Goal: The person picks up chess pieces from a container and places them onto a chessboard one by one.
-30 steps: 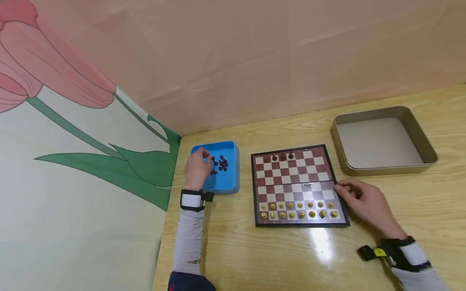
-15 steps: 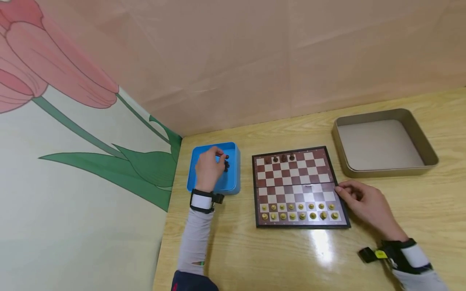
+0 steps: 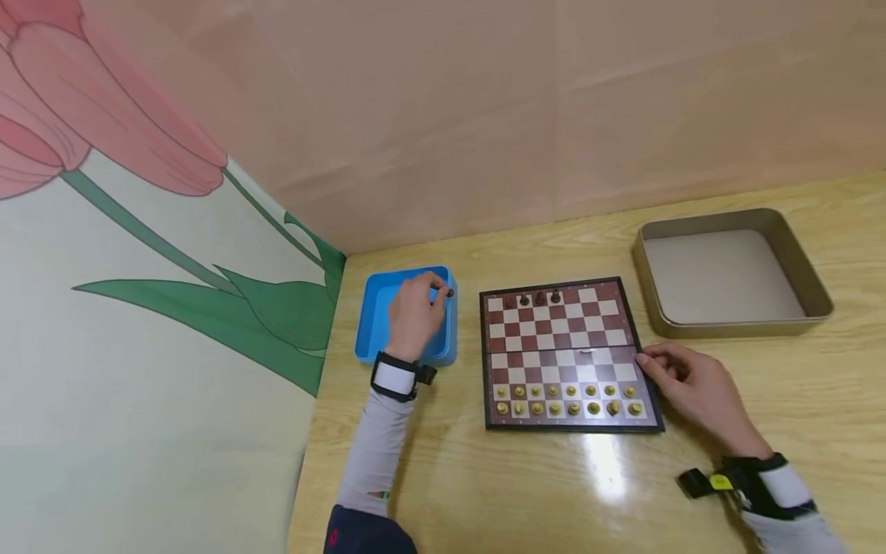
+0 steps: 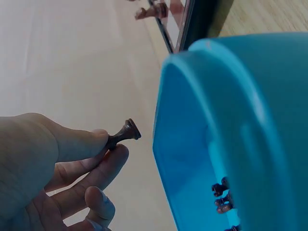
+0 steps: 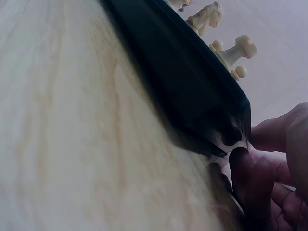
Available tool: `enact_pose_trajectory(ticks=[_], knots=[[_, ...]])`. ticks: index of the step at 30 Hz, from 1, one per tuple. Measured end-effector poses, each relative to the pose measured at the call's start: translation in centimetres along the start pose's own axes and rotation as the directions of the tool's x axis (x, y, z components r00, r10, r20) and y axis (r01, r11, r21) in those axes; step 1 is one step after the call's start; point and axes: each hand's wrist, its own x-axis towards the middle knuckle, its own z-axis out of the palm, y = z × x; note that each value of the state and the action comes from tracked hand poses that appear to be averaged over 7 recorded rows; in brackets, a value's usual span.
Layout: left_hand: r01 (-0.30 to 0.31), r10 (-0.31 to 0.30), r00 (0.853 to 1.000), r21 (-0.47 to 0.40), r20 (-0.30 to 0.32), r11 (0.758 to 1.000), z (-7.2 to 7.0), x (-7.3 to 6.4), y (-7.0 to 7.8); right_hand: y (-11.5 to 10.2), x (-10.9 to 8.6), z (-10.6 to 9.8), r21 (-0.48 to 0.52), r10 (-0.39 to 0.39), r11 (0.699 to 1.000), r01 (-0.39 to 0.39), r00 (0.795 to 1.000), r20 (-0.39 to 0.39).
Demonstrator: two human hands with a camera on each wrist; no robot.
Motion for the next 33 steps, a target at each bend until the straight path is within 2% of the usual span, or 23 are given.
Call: enact_pose_trajectory(ticks=[5,9,15,23,33], knots=[[-0.038,0.038,0.999,0.032,0.013,0.999,-0.1,0.8,0.9,0.1,0.2,0.1,0.014,-0.003,1.000,0.003,1.000,-0.011],[-0.066,0.065,0.998,0.056,0.026,0.996,0.5,1.2,1.7,0.1,0.1,0.1,0.015,0.008,1.000,-0.008,1.000,-0.014],[-0.083,0.080,0.996,0.087,0.039,0.993,1.7,1.2,2.2,0.3,0.1,0.1,0.018,0.014,1.000,-0.014,1.000,-0.007],[-0.126,0.123,0.990,0.047,0.065,0.991,2.9,1.2,2.7,0.2,0.2,0.0,0.013,0.015,1.000,-0.015,1.000,-0.006],[-0.181,0.173,0.980,0.089,0.094,0.979,4.4,0.9,3.3,0.2,0.1,0.0,0.023,0.002,1.000,-0.002,1.000,-0.006]])
